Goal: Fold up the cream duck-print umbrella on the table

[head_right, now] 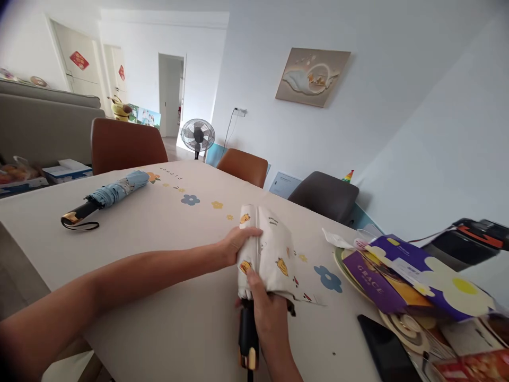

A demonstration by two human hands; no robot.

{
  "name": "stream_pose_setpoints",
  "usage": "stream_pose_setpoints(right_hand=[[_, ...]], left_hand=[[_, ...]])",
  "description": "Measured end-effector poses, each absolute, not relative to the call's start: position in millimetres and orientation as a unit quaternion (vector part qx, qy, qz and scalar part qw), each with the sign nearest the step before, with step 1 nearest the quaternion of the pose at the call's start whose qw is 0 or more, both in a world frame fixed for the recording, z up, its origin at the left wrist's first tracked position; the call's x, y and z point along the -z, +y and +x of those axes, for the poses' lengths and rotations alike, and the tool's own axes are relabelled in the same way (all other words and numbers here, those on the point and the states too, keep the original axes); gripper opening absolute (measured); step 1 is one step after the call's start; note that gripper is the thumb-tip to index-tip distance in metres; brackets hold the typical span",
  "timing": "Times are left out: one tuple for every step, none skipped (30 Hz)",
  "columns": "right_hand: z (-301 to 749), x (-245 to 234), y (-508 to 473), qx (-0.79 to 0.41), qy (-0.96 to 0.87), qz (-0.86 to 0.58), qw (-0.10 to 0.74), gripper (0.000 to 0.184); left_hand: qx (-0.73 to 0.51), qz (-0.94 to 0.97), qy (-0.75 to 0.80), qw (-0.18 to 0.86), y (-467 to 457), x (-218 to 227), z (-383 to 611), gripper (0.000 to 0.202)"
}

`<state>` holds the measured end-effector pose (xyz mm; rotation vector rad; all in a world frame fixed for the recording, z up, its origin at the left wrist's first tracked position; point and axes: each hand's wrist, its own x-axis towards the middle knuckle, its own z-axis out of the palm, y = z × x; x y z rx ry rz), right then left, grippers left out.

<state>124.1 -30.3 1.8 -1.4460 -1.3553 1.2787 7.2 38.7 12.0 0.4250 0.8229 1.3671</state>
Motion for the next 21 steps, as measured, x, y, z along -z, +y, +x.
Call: stream_pose_setpoints(right_hand=[[125.7, -0.2, -27.5, -0.502, -0.526, -0.540, 0.424, 0.043], [127.5, 1.9, -24.6, -0.505, -0.521, -0.508, 0.465, 0.046], [129.1, 4.3, -22.3, -0.514, -0.514, -0.477, 0.494, 0.051], [130.3, 6.8, -20.9, -0.536, -0.499, -0.453, 0.509, 0.055], [130.9, 9.4, -20.7, -0.569, -0.484, -0.430, 0.506, 0.057], [130.9, 11.7, -21.7, -0.609, -0.468, -0.407, 0.495, 0.057], [130.1, 13.5, -23.7, -0.647, -0.449, -0.387, 0.479, 0.057], [128.8, 14.8, -26.6, -0.682, -0.433, -0.367, 0.462, 0.056], [127.0, 15.5, -30.1, -0.709, -0.419, -0.350, 0.446, 0.055], [124.9, 15.7, -33.6, -0.727, -0.410, -0.338, 0.435, 0.054], [122.5, 15.5, -37.0, -0.736, -0.404, -0.332, 0.430, 0.053], [120.1, 14.9, -39.8, -0.739, -0.398, -0.337, 0.427, 0.052], [117.8, 14.2, -41.8, -0.737, -0.391, -0.353, 0.424, 0.048], [115.8, 13.4, -43.0, -0.736, -0.381, -0.378, 0.413, 0.043], [114.2, 12.6, -43.4, -0.734, -0.368, -0.406, 0.401, 0.036], [113.1, 11.7, -43.1, -0.732, -0.356, -0.430, 0.391, 0.031], [112.7, 10.7, -42.2, -0.728, -0.345, -0.453, 0.382, 0.026], [112.8, 9.8, -40.9, -0.722, -0.343, -0.470, 0.374, 0.023], [113.3, 8.9, -39.5, -0.713, -0.346, -0.487, 0.366, 0.020], [114.2, 8.1, -38.0, -0.703, -0.353, -0.502, 0.359, 0.018], [115.2, 7.5, -36.5, -0.693, -0.357, -0.517, 0.355, 0.017]], left_hand=[[-0.606, 0.177, 0.367, 0.683, 41.0, -11.0, 4.7, 0.035], [-0.599, 0.168, 0.361, 0.694, 43.5, -10.2, 1.8, 0.034], [-0.589, 0.162, 0.357, 0.706, 45.7, -9.4, -1.3, 0.033], [-0.578, 0.160, 0.350, 0.719, 47.4, -8.7, -4.2, 0.032], [-0.566, 0.163, 0.340, 0.733, 48.4, -8.1, -6.7, 0.031], [-0.550, 0.168, 0.329, 0.749, 48.6, -7.6, -8.6, 0.030], [-0.533, 0.176, 0.316, 0.765, 48.1, -7.1, -9.9, 0.029], [-0.514, 0.183, 0.303, 0.781, 47.1, -6.4, -10.5, 0.028], [-0.490, 0.190, 0.292, 0.799, 45.8, -5.5, -10.5, 0.028], [-0.463, 0.196, 0.281, 0.817, 44.3, -4.1, -10.0, 0.028], [-0.433, 0.203, 0.269, 0.836, 43.0, -2.3, -9.1, 0.029], [-0.406, 0.210, 0.258, 0.851, 42.1, 0.0, -7.9, 0.030], [-0.388, 0.217, 0.251, 0.860, 41.5, 2.9, -6.6, 0.031], [-0.382, 0.223, 0.249, 0.862, 41.5, 6.3, -5.2, 0.032], [-0.386, 0.229, 0.253, 0.857, 42.0, 10.0, -3.9, 0.032], [-0.399, 0.236, 0.264, 0.846, 42.9, 13.8, -2.8, 0.032], [-0.414, 0.245, 0.280, 0.831, 44.3, 17.5, -2.0, 0.033], [-0.430, 0.257, 0.300, 0.812, 46.1, 20.8, -1.7, 0.034], [-0.444, 0.277, 0.326, 0.788, 48.1, 23.5, -2.0, 0.036], [-0.455, 0.304, 0.362, 0.754, 50.2, 25.3, -2.9, 0.039], [-0.465, 0.335, 0.413, 0.708, 52.3, 26.0, -4.4, 0.043]])
